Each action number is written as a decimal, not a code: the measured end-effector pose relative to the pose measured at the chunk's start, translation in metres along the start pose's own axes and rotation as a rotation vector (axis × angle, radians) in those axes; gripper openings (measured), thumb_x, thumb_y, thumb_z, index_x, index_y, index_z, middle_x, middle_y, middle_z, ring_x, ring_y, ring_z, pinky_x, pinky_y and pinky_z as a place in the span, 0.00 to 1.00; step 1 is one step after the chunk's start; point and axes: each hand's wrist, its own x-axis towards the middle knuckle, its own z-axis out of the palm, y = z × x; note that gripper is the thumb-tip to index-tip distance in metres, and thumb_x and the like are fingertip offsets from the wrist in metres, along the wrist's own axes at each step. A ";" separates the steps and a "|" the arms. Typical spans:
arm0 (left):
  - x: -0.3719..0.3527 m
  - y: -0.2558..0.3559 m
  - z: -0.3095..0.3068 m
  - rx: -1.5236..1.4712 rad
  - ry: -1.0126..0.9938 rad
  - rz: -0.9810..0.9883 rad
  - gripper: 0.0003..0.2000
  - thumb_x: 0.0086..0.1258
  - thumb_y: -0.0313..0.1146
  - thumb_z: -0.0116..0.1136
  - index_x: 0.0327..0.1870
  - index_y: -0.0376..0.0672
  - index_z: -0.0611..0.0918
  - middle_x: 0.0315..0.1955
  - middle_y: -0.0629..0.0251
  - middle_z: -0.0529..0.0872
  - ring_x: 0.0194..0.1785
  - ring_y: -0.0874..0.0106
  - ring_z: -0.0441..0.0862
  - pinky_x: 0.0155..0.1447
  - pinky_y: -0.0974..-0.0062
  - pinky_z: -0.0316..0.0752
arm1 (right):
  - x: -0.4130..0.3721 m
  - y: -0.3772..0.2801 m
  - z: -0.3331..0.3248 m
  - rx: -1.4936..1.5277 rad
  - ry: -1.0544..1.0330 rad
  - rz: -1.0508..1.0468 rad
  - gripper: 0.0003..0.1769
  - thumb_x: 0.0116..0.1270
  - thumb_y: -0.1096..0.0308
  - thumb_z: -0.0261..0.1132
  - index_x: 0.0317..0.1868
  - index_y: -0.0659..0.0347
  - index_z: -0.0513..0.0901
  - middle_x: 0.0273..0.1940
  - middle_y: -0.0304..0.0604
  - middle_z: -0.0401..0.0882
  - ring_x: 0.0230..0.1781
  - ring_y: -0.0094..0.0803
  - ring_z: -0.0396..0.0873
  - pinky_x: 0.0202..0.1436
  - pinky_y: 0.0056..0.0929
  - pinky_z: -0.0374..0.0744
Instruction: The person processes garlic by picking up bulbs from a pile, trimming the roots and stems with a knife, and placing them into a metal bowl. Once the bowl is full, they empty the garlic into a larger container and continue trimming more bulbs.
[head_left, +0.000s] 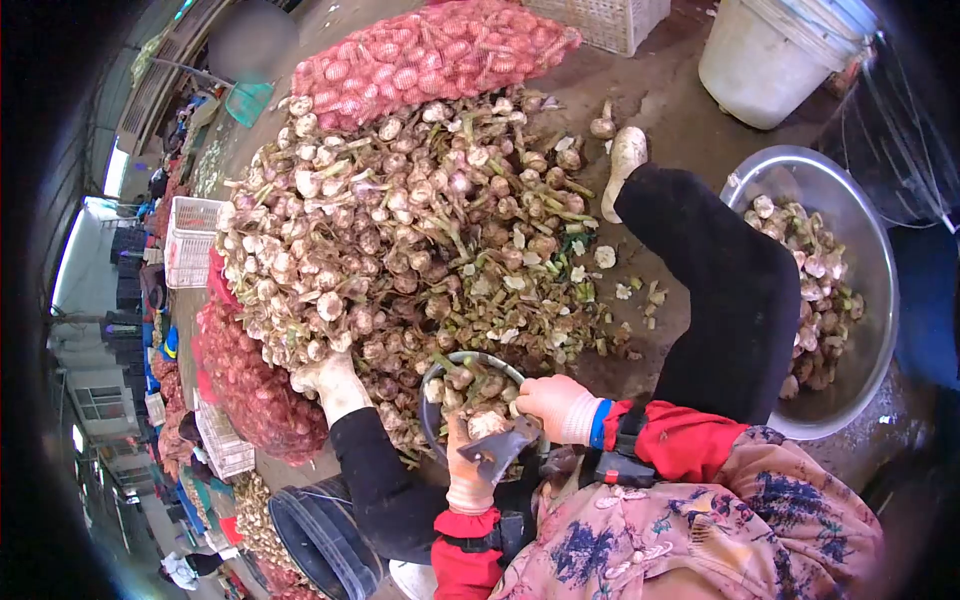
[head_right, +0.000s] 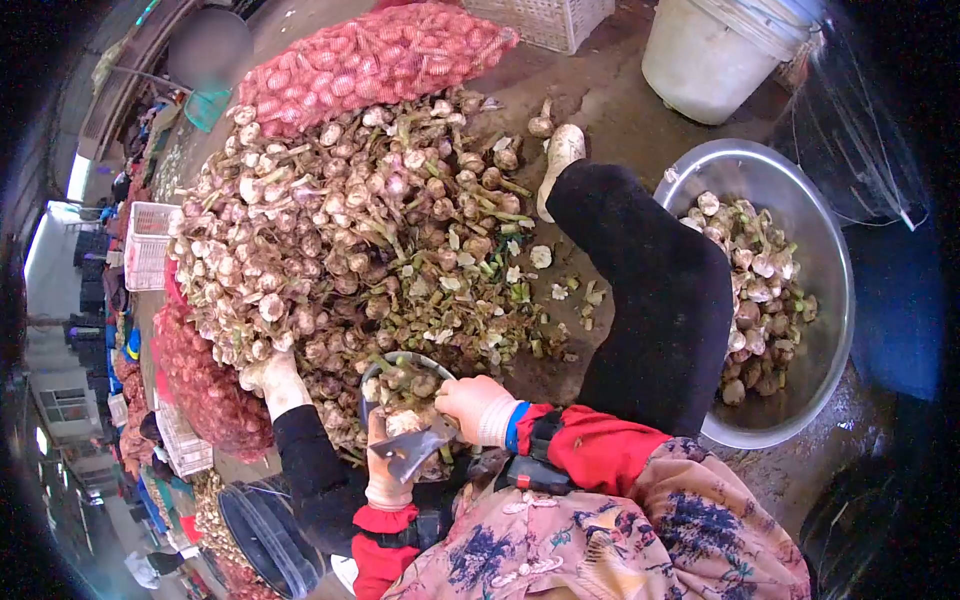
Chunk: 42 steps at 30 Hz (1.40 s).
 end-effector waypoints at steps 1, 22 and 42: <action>-0.002 -0.006 -0.015 0.519 -0.003 0.195 0.19 0.67 0.25 0.52 0.58 0.41 0.67 0.54 0.54 0.77 0.52 0.63 0.80 0.52 0.66 0.78 | 0.003 0.005 0.005 -0.017 0.026 0.046 0.12 0.51 0.70 0.62 0.39 0.57 0.81 0.38 0.51 0.79 0.40 0.50 0.81 0.42 0.44 0.80; 0.006 -0.015 -0.007 -0.081 0.136 0.337 0.28 0.64 0.34 0.55 0.66 0.39 0.65 0.60 0.60 0.73 0.61 0.65 0.71 0.64 0.61 0.66 | 0.017 0.022 0.029 0.511 0.192 0.031 0.12 0.50 0.76 0.62 0.37 0.59 0.79 0.35 0.46 0.75 0.38 0.44 0.77 0.41 0.34 0.76; 0.061 0.080 -0.130 1.077 0.576 0.173 0.15 0.64 0.38 0.59 0.45 0.36 0.81 0.33 0.60 0.84 0.39 0.73 0.79 0.42 0.73 0.72 | 0.053 0.045 0.031 0.969 0.221 0.659 0.14 0.51 0.73 0.65 0.41 0.65 0.80 0.36 0.43 0.84 0.39 0.30 0.81 0.47 0.27 0.77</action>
